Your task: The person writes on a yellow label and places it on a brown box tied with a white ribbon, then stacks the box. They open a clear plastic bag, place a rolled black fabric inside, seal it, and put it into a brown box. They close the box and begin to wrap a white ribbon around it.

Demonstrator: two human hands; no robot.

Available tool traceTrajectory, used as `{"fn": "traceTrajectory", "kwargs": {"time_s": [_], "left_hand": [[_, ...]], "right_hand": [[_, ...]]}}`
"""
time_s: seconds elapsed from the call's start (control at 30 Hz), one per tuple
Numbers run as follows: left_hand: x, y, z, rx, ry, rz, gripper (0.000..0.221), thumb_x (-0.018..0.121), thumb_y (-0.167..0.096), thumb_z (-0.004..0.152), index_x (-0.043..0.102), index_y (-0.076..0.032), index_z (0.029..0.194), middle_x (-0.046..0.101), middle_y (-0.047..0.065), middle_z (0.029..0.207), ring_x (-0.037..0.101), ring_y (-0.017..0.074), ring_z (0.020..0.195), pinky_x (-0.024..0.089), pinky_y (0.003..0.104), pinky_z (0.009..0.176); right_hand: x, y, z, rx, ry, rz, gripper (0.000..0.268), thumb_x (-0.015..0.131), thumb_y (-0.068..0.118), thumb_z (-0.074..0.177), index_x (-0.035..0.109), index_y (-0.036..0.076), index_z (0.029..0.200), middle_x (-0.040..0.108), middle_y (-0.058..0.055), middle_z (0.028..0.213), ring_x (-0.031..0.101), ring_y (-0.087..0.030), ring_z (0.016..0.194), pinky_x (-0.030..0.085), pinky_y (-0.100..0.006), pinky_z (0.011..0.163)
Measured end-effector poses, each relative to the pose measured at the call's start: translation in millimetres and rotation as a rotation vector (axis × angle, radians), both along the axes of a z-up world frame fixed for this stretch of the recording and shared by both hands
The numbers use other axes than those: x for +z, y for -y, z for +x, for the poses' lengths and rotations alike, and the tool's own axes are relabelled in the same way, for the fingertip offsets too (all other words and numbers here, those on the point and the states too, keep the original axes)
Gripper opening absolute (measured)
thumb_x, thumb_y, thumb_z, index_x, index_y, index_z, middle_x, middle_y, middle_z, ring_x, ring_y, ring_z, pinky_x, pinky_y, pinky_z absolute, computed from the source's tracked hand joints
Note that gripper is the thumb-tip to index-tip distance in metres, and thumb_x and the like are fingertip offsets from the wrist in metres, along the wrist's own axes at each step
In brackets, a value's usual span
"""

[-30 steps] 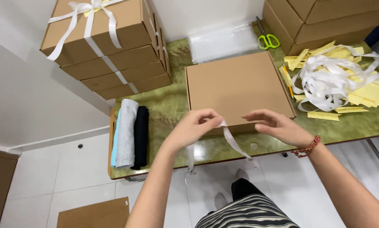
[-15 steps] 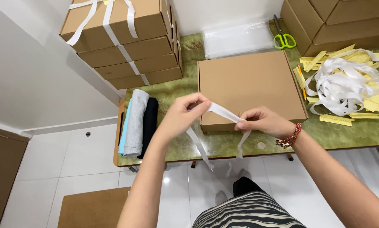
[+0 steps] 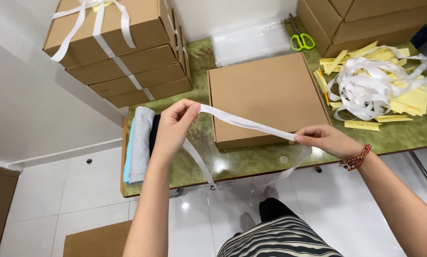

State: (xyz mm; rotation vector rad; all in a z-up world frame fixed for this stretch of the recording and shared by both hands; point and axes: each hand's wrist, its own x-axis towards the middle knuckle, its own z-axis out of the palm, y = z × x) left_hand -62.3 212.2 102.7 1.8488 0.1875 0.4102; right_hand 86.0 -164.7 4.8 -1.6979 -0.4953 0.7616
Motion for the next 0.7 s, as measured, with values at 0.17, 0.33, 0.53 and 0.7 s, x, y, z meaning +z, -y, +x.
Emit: {"fn": "traceTrajectory", "kwargs": {"time_s": [0.17, 0.33, 0.53, 0.7], "left_hand": [[5.4, 20.7, 13.9, -0.017, -0.029, -0.059, 0.017, 0.067, -0.017, 0.106, 0.077, -0.014, 0.092, 0.06, -0.002, 0.069, 0.043, 0.004, 0.066, 0.038, 0.02, 0.062], [1.2, 42.3, 37.0, -0.148, -0.125, -0.093, 0.025, 0.065, -0.027, 0.107, 0.068, -0.015, 0.086, 0.05, -0.007, 0.071, 0.036, 0.0046, 0.063, 0.027, 0.023, 0.062], [-4.2, 60.0, 57.8, -0.205, -0.224, -0.048, 0.028, 0.067, -0.032, 0.106, 0.069, -0.015, 0.084, 0.056, -0.007, 0.073, 0.034, 0.0062, 0.064, 0.028, 0.024, 0.062], [-18.9, 45.5, 59.4, -0.199, -0.436, 0.143, 0.025, 0.066, -0.031, 0.104, 0.075, -0.014, 0.088, 0.059, -0.004, 0.076, 0.042, 0.0085, 0.068, 0.031, 0.026, 0.066]], "right_hand": [[-36.6, 61.2, 11.3, -0.035, -0.004, -0.191, 0.01, 0.085, 0.005, 0.091, 0.088, -0.004, 0.095, 0.068, -0.005, 0.072, 0.059, -0.016, 0.071, 0.047, -0.03, 0.07], [-41.8, 117.5, 14.7, -0.095, 0.019, -0.33, 0.025, 0.086, 0.021, 0.092, 0.079, 0.003, 0.077, 0.073, -0.003, 0.077, 0.06, -0.012, 0.076, 0.042, -0.027, 0.072], [-47.2, 156.0, 18.3, -0.066, 0.029, -0.04, 0.032, 0.071, 0.022, 0.099, 0.074, 0.003, 0.074, 0.076, -0.011, 0.075, 0.069, -0.02, 0.075, 0.053, -0.036, 0.079], [-46.9, 158.7, 33.1, -0.135, -0.035, 0.097, 0.034, 0.072, 0.016, 0.101, 0.066, 0.005, 0.07, 0.06, -0.006, 0.077, 0.047, -0.015, 0.068, 0.031, -0.03, 0.062]]}}
